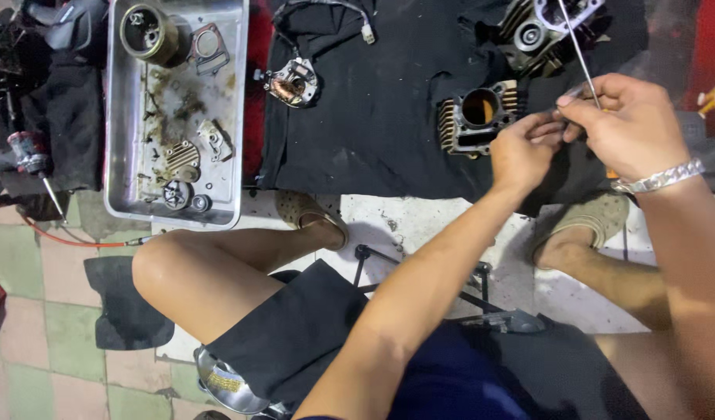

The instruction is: The person is working on a disassembled engine cylinder head, using a screwdriver to remove small components and place them into a metal tray. They handle the cylinder head and other engine parts, occasionally adjusting their position and the placement of the parts on the work surface.

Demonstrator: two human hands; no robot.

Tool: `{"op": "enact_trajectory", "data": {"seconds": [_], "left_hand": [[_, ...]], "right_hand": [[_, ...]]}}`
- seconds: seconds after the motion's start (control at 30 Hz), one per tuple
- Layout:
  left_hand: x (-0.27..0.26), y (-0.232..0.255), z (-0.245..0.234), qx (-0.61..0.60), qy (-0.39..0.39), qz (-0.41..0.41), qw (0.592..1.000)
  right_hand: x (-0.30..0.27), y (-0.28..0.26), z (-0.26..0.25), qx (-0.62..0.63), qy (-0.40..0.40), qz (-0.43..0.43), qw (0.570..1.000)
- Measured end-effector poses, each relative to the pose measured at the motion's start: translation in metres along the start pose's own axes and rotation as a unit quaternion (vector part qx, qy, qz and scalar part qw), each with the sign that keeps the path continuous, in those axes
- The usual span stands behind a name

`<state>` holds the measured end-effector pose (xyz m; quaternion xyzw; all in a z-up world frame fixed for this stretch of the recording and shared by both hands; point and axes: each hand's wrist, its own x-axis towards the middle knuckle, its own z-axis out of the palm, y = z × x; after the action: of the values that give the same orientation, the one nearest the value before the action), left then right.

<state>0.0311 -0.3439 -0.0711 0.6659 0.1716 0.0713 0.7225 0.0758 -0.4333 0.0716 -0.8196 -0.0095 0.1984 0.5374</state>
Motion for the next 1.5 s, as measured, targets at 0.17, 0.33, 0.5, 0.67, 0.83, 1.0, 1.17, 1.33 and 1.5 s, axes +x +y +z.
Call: {"op": "enact_trajectory", "data": {"seconds": [0.17, 0.33, 0.5, 0.67, 0.83, 1.0, 1.17, 1.33, 1.5], "left_hand": [[0.004, 0.041, 0.009, 0.109, 0.026, -0.076, 0.991], [-0.011, 0.024, -0.004, 0.112, -0.017, 0.116, 0.987], [-0.035, 0.022, -0.035, 0.236, -0.144, 0.027, 0.961], [-0.04, 0.047, -0.095, 0.338, -0.204, 0.041, 0.918], [-0.01, 0.085, -0.167, 0.413, -0.299, 0.027, 0.86], [0.064, 0.118, -0.211, 0.515, -0.156, -0.05, 0.841], [0.143, 0.107, -0.205, 0.578, -0.085, 0.059, 0.81], [0.221, 0.125, -0.167, 0.678, -0.234, -0.03, 0.696], [0.252, 0.127, -0.141, 0.697, -0.307, -0.129, 0.635]], "right_hand": [[0.003, -0.006, 0.005, 0.003, -0.006, 0.015, 1.0], [0.007, -0.004, 0.008, -0.027, -0.015, 0.005, 1.0], [0.014, 0.005, 0.013, -0.042, -0.002, 0.017, 0.999], [0.025, 0.021, 0.01, -0.008, 0.002, -0.009, 1.0], [0.038, 0.032, 0.009, -0.013, 0.03, 0.039, 0.999], [0.036, 0.019, 0.026, -0.008, 0.027, 0.109, 0.994], [0.035, 0.007, 0.042, -0.056, 0.02, 0.15, 0.987], [0.063, 0.018, 0.058, 0.017, 0.081, 0.086, 0.993], [0.061, 0.01, 0.07, -0.061, 0.081, 0.163, 0.981]]}}
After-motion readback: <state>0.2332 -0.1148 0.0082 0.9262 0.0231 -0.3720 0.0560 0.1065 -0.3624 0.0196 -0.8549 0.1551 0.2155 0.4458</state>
